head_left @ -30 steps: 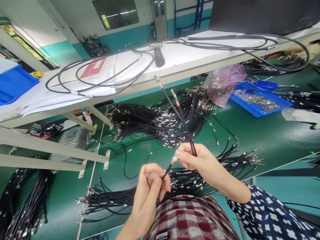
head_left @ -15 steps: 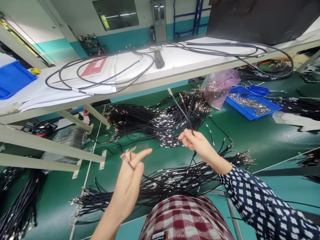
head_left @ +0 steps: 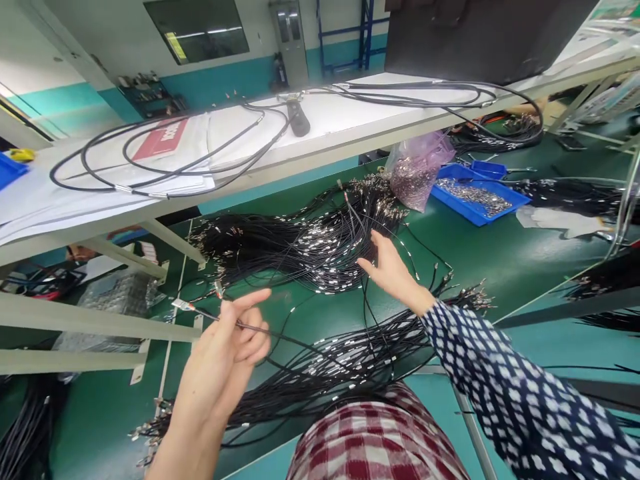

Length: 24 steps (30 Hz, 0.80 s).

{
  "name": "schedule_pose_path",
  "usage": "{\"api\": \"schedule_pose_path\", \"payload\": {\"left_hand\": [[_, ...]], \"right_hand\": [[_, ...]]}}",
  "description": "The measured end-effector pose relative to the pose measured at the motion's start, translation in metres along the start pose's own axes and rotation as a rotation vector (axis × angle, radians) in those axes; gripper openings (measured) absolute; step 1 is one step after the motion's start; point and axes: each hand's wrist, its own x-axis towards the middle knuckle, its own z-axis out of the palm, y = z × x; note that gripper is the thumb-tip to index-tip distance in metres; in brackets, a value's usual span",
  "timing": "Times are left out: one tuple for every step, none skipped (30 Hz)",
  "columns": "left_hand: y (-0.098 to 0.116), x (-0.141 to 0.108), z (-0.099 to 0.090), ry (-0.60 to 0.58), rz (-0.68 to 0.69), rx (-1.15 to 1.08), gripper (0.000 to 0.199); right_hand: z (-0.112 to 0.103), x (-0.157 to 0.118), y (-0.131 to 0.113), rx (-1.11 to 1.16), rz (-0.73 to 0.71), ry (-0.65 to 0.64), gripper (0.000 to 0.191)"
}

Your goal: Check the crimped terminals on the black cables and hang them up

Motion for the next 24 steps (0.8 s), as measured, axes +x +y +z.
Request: {"api": "schedule_pose_path", "payload": {"left_hand": [[0.0,0.001,0.0,-0.005,-0.012,-0.048,0.041],[-0.001,0.003,0.002,-0.012,-0.025,-0.096,0.04],[-0.002,0.003,0.004,-0.02,-0.042,-0.14,0.039],[-0.004,0.004,0.008,-0.032,-0.065,-0.177,0.038],[-0.005,0.004,0.012,-0.046,-0.092,-0.206,0.038],[-0.006,0.004,0.018,-0.066,-0.123,-0.224,0.038],[-0.007,0.003,0.023,-0.091,-0.154,-0.234,0.037],[-0.008,0.002,0.029,-0.119,-0.177,-0.235,0.037],[-0.009,0.001,0.034,-0.14,-0.187,-0.234,0.037],[-0.01,-0.001,0.039,-0.155,-0.188,-0.231,0.036],[-0.012,-0.002,0.044,-0.168,-0.186,-0.231,0.034],[-0.014,-0.004,0.048,-0.183,-0.183,-0.236,0.034],[-0.016,-0.006,0.051,-0.199,-0.179,-0.238,0.034],[-0.018,-0.009,0.054,-0.219,-0.174,-0.231,0.035],[-0.02,-0.011,0.056,-0.243,-0.165,-0.216,0.036],[-0.022,-0.014,0.059,-0.261,-0.145,-0.189,0.038],[-0.023,-0.018,0.061,-0.265,-0.115,-0.156,0.04],[-0.025,-0.021,0.063,-0.259,-0.08,-0.119,0.042],[-0.026,-0.024,0.065,-0.239,-0.041,-0.087,0.043],[-0.027,-0.026,0.068,-0.219,0.0,-0.063,0.043],[-0.028,-0.029,0.07,-0.204,0.033,-0.045,0.043],[-0.03,-0.031,0.073,-0.198,0.054,-0.03,0.043],[-0.031,-0.033,0.075,-0.198,0.062,-0.014,0.043],[-0.034,-0.034,0.077,-0.191,0.075,0.001,0.043]], "right_hand": [[0.003,-0.02,-0.009,-0.018,-0.052,0.009,0.044],[0.007,-0.043,-0.018,-0.047,-0.144,-0.008,0.034],[0.013,-0.066,-0.027,-0.048,-0.215,-0.078,0.02],[0.02,-0.09,-0.035,-0.056,-0.263,-0.209,0.015],[0.028,-0.111,-0.041,-0.11,-0.277,-0.282,0.021],[0.036,-0.129,-0.045,-0.197,-0.266,-0.333,0.033],[0.044,-0.144,-0.047,-0.279,-0.241,-0.368,0.039],[0.049,-0.155,-0.047,-0.35,-0.209,-0.374,0.043],[0.052,-0.162,-0.046,-0.399,-0.181,-0.363,0.042],[0.051,-0.167,-0.043,-0.426,-0.163,-0.332,0.039],[0.048,-0.171,-0.041,-0.441,-0.162,-0.288,0.037],[0.042,-0.174,-0.039,-0.454,-0.173,-0.239,0.038],[0.036,-0.177,-0.037,-0.473,-0.193,-0.189,0.04],[0.028,-0.18,-0.036,-0.495,-0.219,-0.147,0.041],[0.02,-0.184,-0.035,-0.519,-0.247,-0.115,0.042],[0.013,-0.188,-0.034,-0.541,-0.277,-0.087,0.044],[0.006,-0.193,-0.033,-0.56,-0.31,-0.055,0.045],[-0.002,-0.199,-0.032,-0.568,-0.337,-0.02,0.047],[-0.009,-0.206,-0.031,-0.56,-0.351,0.015,0.047],[-0.017,-0.213,-0.03,-0.537,-0.346,0.041,0.044],[-0.025,-0.222,-0.028,-0.503,-0.325,0.061,0.039],[-0.035,-0.231,-0.027,-0.46,-0.286,0.071,0.031],[-0.046,-0.242,-0.027,-0.409,-0.229,0.074,0.025],[-0.058,-0.254,-0.028,-0.339,-0.166,0.081,0.021]]}}
